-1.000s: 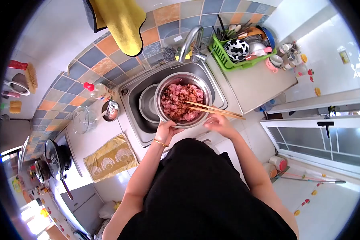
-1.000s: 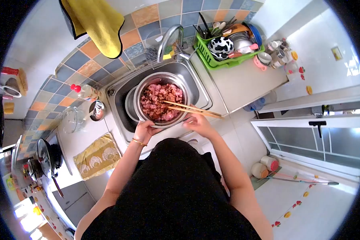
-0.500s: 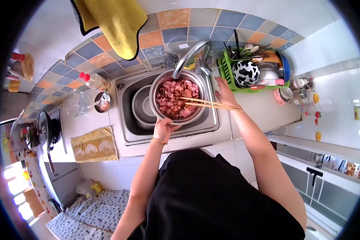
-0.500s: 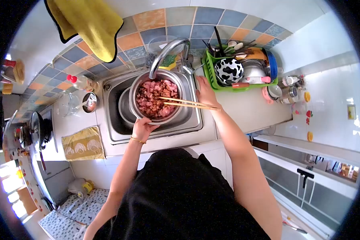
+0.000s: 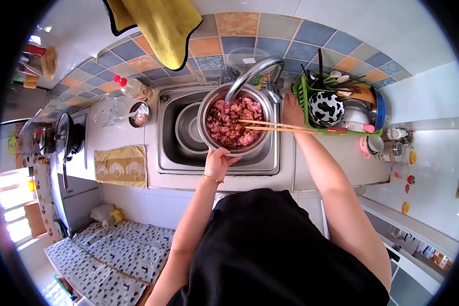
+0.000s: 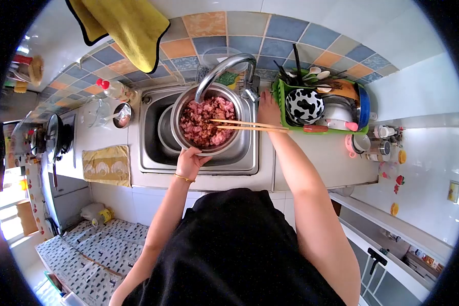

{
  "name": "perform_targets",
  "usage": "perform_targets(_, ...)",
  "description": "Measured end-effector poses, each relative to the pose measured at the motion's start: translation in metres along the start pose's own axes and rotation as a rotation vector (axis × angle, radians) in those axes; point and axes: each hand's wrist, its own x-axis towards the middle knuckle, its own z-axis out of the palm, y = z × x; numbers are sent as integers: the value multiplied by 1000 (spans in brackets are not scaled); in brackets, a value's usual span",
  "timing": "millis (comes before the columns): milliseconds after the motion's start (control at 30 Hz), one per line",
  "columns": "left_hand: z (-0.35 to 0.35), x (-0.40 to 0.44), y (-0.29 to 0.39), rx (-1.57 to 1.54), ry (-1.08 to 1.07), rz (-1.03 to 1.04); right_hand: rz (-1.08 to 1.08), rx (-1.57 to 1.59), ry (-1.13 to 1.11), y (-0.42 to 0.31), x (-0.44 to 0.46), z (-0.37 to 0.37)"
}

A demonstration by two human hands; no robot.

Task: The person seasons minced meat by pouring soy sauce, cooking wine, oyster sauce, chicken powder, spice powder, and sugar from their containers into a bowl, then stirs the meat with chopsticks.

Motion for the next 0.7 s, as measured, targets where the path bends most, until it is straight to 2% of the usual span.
perform_targets(233,0,1,-3,-21,31,1,-21,-15,82,1,4,5)
perform_targets(333,3,1,1,-10,44,14,54,91,10,0,6,11)
perform_targets(467,3,7,6,-21,41,63,78,61,-9,-5,5,2)
perform_targets(533,6,7,10,-25,44,81,94,69,-113,-8,6,-5)
perform_targets(700,-1,13,11,-9,24,32,122,56,-207,-9,5,-8)
